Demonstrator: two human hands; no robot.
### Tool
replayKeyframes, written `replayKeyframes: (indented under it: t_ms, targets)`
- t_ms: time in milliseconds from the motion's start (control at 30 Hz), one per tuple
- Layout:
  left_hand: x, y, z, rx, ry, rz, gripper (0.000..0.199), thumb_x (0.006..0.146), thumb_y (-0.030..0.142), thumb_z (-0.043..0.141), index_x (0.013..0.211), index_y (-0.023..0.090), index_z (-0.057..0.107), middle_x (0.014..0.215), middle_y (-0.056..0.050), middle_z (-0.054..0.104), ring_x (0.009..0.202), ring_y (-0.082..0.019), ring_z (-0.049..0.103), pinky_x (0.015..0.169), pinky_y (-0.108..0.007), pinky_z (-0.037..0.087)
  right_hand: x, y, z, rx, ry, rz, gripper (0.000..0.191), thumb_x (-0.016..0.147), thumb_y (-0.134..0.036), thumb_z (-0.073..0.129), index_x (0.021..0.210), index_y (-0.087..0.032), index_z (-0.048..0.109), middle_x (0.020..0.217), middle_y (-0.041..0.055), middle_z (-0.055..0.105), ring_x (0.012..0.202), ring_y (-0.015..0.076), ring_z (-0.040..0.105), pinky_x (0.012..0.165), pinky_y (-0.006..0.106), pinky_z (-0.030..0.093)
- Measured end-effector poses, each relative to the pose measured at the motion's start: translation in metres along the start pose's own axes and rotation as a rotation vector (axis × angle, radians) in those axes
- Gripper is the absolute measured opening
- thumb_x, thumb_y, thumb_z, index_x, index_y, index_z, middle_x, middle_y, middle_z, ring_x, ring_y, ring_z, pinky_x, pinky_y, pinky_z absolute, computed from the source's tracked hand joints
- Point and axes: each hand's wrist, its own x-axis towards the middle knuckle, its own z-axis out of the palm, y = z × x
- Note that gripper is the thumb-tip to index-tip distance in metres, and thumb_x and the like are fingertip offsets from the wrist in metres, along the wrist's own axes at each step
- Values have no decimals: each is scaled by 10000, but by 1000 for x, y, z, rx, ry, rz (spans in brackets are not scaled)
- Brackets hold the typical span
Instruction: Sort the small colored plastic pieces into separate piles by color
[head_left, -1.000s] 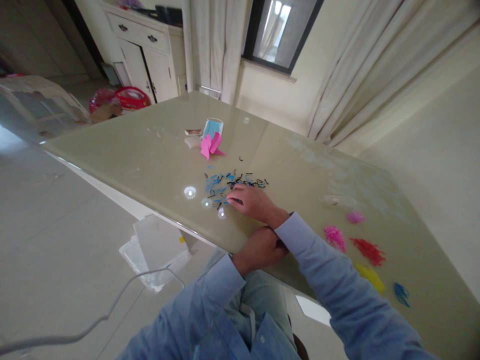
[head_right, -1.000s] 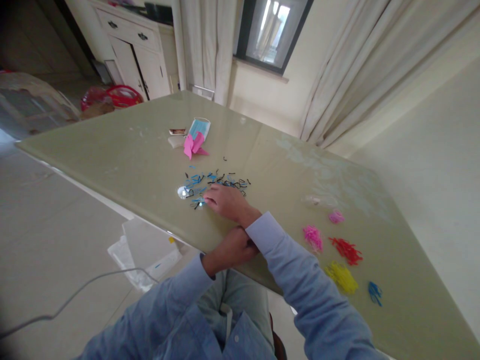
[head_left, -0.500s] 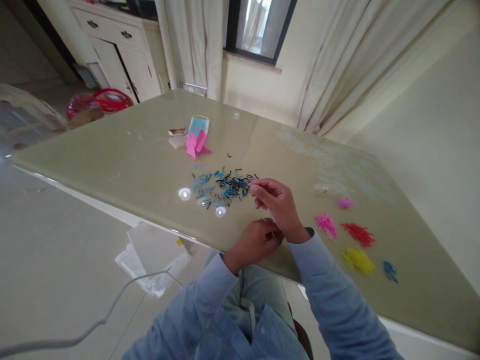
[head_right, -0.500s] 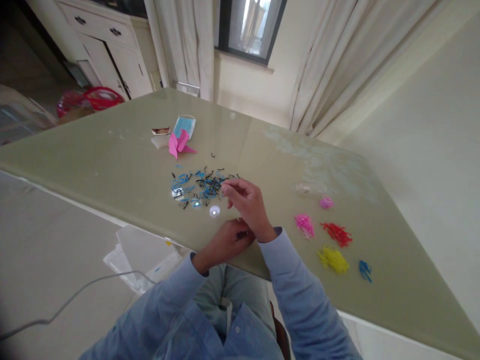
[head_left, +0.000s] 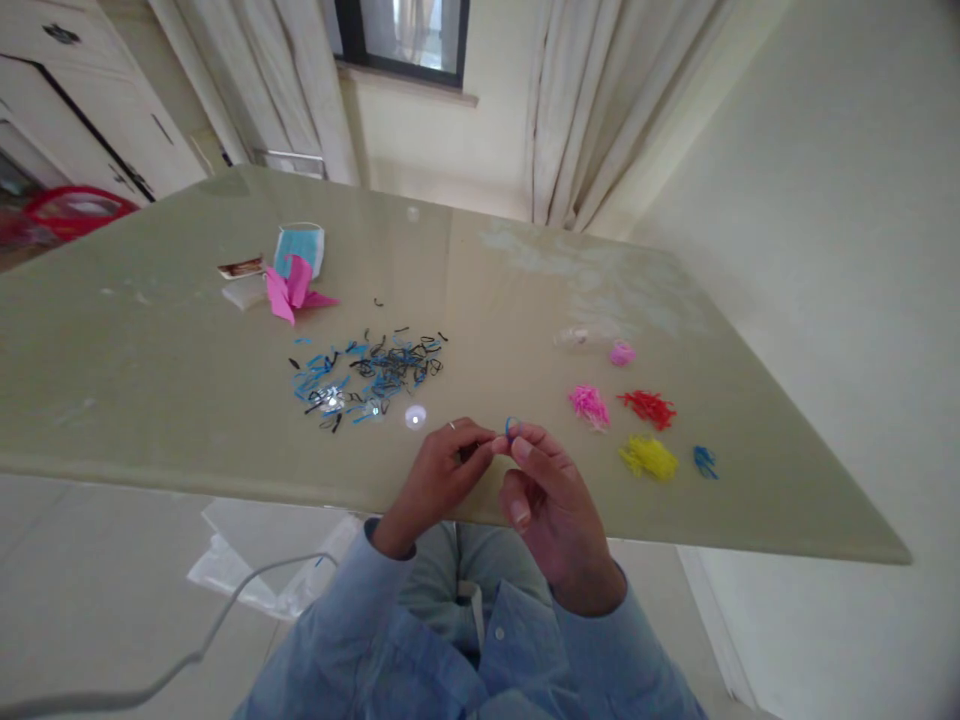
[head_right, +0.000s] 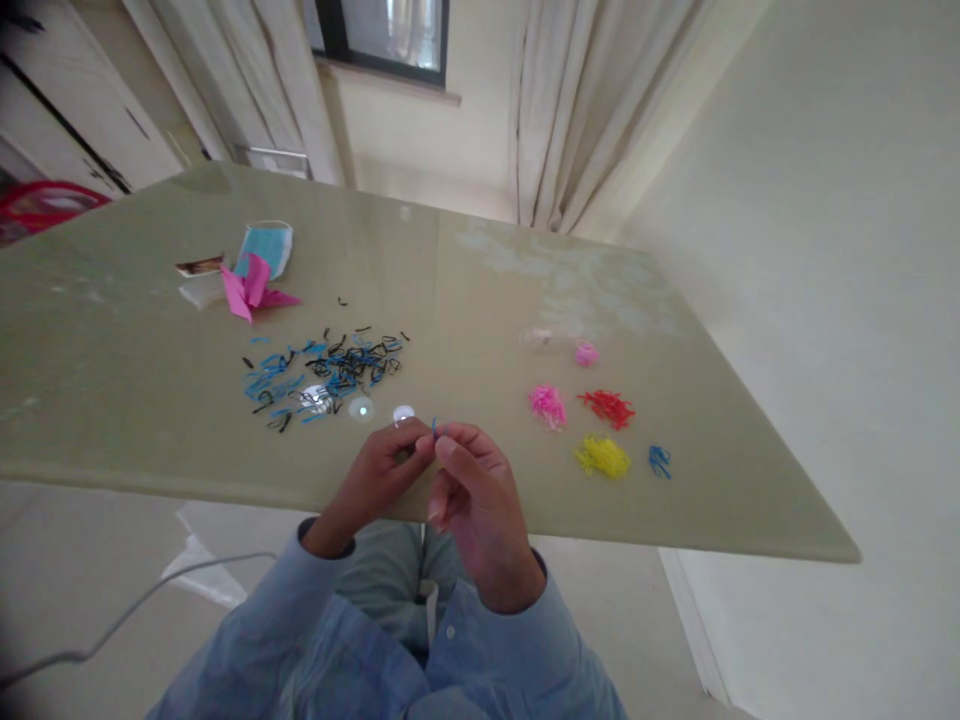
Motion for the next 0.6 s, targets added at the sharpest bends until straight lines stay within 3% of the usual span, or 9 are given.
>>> replayKeyframes:
  t_ms: [300,600]
  targets:
    - [1,0,-3,10,24,-61,187,908,292,605,888,188,760,853,-39,736,802,-164,660,732,-260,484,-3,-6,-21,2,47,13,230,731,-326,820,889,-216,694,875,-15,766,335,15,496,295,114,391]
    - [0,-2,-3,42,51,-93,199,905,319,618,914,192,771,822,-24,725,751,-148,630,677,-242,471,4,-18,-24,-2,80,-92,209,750,-314,795,876,-218,658,839,-41,752,347,17,496,305,120,385]
